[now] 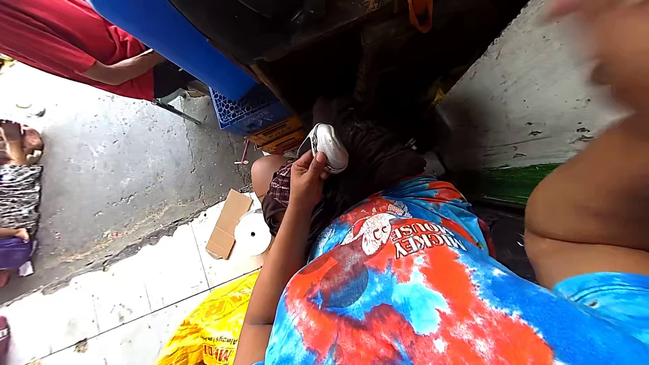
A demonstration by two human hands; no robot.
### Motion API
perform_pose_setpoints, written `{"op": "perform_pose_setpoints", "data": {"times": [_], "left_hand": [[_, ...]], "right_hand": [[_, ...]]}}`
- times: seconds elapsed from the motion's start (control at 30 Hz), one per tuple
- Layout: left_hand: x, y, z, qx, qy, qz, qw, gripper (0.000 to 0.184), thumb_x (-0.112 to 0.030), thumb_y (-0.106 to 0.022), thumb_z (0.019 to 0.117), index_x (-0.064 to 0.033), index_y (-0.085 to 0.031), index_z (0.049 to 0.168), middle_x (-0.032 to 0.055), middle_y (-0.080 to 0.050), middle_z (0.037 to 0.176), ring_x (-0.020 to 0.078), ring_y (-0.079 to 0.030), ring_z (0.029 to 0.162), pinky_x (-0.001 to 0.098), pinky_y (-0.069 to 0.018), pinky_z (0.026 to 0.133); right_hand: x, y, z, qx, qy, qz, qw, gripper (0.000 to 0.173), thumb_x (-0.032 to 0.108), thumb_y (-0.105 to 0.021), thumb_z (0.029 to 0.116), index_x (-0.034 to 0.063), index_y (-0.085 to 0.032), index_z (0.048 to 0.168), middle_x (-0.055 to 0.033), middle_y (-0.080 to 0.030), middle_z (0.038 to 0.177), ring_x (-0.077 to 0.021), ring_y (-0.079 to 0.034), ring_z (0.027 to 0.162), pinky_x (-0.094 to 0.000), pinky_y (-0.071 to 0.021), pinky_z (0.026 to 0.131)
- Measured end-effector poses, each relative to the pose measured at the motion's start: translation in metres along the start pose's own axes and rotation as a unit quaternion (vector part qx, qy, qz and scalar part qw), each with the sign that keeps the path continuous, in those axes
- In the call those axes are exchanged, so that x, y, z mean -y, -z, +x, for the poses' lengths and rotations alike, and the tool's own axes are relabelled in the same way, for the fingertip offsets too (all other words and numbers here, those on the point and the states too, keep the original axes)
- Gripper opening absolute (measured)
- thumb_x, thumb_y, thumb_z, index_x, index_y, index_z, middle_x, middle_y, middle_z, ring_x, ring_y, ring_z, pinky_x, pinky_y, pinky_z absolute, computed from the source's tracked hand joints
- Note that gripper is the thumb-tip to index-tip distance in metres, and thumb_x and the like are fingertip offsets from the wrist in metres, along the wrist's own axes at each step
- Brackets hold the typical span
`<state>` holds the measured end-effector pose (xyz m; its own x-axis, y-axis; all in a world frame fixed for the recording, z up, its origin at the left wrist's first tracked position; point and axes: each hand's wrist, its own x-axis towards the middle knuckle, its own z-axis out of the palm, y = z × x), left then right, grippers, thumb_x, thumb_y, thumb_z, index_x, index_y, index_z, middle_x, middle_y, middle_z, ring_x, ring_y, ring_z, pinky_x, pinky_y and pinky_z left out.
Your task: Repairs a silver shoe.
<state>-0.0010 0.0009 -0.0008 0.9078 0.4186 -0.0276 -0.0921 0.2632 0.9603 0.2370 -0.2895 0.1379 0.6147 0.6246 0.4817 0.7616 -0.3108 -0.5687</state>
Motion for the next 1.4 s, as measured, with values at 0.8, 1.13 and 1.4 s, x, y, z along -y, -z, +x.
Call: {"op": "perform_pose_setpoints", "data": {"times": [0.8,1.13,1.4], "left_hand": [[-0.024,0.074,-0.068,-0.056,-0.075,0.535,0.840,0.046,-0.028,-0.059,0.1013,-0.0046,-0.058,0.062,-0.0024,-0.055,0.067,0.0015,-0.056,0.071,0.0200,-0.0464,0.068],[-0.033,0.117,-0.115,-0.113,-0.030,0.568,0.815,0.052,-0.025,-0.059,0.1000,-0.0073,-0.041,0.055,-0.0080,-0.038,0.058,-0.0054,-0.040,0.059,0.0139,-0.0325,0.057],[-0.032,0.121,-0.114,-0.185,-0.046,0.486,0.853,0.042,-0.018,-0.063,0.0970,-0.0112,-0.049,0.058,-0.0121,-0.044,0.065,-0.0079,-0.044,0.063,0.0110,-0.0358,0.060]], "right_hand": [[0.060,-0.201,-0.030,0.086,0.022,0.162,0.983,0.048,0.036,-0.072,0.0877,0.0001,-0.072,0.120,-0.0122,-0.076,0.091,-0.0244,-0.073,0.077,-0.0424,-0.0582,0.065],[0.058,-0.200,-0.027,0.086,0.011,0.159,0.984,0.045,0.030,-0.071,0.0876,-0.0025,-0.072,0.119,-0.0135,-0.073,0.084,-0.0234,-0.067,0.066,-0.0402,-0.0549,0.061],[0.060,-0.193,-0.024,0.127,0.014,0.152,0.980,0.048,0.032,-0.072,0.0887,-0.0027,-0.071,0.121,-0.0145,-0.072,0.087,-0.0239,-0.066,0.068,-0.0409,-0.0557,0.064]]}}
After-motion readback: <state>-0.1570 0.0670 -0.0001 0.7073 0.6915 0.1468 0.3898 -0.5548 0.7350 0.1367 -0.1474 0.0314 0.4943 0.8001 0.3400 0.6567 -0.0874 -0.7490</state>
